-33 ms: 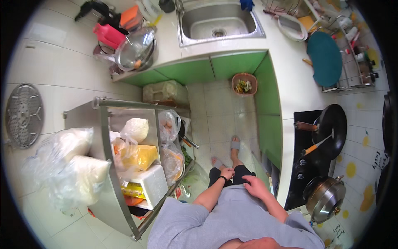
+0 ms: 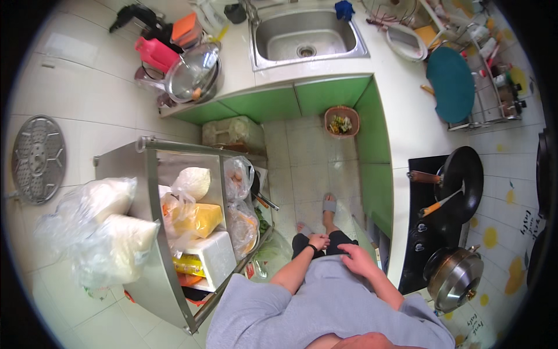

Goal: The person washes a ladle in the sink, then wipes the sink and countertop with a blue cloth. They open a microwave, place a plastic bag inside, and set the timer. The person also wipes the stovetop and rinses the cloth under running water.

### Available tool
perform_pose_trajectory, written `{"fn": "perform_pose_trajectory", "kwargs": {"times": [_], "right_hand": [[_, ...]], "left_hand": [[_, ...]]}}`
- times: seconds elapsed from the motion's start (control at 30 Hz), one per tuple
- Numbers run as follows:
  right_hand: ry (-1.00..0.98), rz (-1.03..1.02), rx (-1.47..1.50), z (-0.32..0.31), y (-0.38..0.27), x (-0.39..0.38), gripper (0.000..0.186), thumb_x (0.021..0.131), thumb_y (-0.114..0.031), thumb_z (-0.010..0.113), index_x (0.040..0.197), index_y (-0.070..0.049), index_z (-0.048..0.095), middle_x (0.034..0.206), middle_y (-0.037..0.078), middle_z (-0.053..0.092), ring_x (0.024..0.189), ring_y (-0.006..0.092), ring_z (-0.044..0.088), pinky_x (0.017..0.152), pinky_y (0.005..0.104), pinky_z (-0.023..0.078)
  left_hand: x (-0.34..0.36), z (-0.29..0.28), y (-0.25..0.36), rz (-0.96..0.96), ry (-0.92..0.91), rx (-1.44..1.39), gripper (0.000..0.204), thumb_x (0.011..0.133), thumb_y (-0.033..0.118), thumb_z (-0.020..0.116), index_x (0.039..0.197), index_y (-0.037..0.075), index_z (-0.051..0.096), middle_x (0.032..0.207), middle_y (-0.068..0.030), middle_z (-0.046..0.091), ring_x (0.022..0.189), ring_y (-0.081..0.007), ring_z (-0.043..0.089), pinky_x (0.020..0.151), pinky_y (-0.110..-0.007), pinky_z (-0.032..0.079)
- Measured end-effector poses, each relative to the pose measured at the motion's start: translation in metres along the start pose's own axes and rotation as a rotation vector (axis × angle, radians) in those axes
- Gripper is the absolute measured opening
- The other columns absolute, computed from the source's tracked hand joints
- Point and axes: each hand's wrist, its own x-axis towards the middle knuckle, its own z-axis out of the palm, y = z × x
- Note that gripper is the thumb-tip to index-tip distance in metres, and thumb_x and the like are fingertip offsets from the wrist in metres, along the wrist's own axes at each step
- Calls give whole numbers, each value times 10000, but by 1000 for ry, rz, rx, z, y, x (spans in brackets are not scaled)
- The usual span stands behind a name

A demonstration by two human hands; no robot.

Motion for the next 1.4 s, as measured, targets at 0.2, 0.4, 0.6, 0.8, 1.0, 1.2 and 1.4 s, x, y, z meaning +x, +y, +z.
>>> {"fn": "perform_pose_trajectory", "kwargs": {"times": [0.2,0.4,0.6,0.8,1.0,1.2,1.4], "right_hand": [[-125,-236,-16,-74,-89,-4,431,900,-153,665,1320,-59,638,1249,156,692,1112,287,667,934,383,540],[-83,-299,-79,-124,-136,19,427,894,-169,681,1303,-48,647,1245,157,696,1107,303,680,913,402,549],[62,-212,-18,-163,-162,68,411,892,-150,671,1286,-35,659,1219,164,710,1082,297,690,920,389,554],[206,37,154,-192,-181,159,408,891,-135,637,1283,-24,652,1190,175,719,1041,300,709,914,380,550],[434,241,327,-188,-213,205,382,893,-98,637,1267,-30,665,1143,162,737,1018,261,718,896,354,554],[621,441,588,-165,-227,217,313,916,-48,621,1220,-26,693,1094,110,753,966,172,705,881,313,546],[685,580,641,-163,-244,239,305,917,-27,604,1210,-23,688,1081,110,754,983,177,712,883,307,547]], "left_hand": [[-34,-44,162,377,337,4,236,914,30,633,1142,-16,666,907,-100,720,685,-171,669,567,-318,548],[-104,-59,270,602,435,-81,202,905,-8,660,1104,-5,691,920,-85,730,716,-135,678,604,-268,547],[-82,-44,320,606,361,11,177,888,-28,679,1056,-1,728,903,-92,752,739,-140,693,679,-269,572],[-35,-18,530,1019,200,435,157,882,50,689,1026,40,753,914,-53,761,844,-129,706,779,-290,567],[34,86,852,1271,216,706,335,820,98,706,1155,87,732,1105,-133,733,916,-246,702,848,-349,563],[144,183,1074,1255,289,1202,709,732,182,776,1411,182,573,1584,-283,334,1394,-443,446,1141,-459,422],[194,214,1136,1213,412,1512,671,872,213,710,1499,249,475,1607,-126,356,1346,-427,466,1113,-467,443]]}}
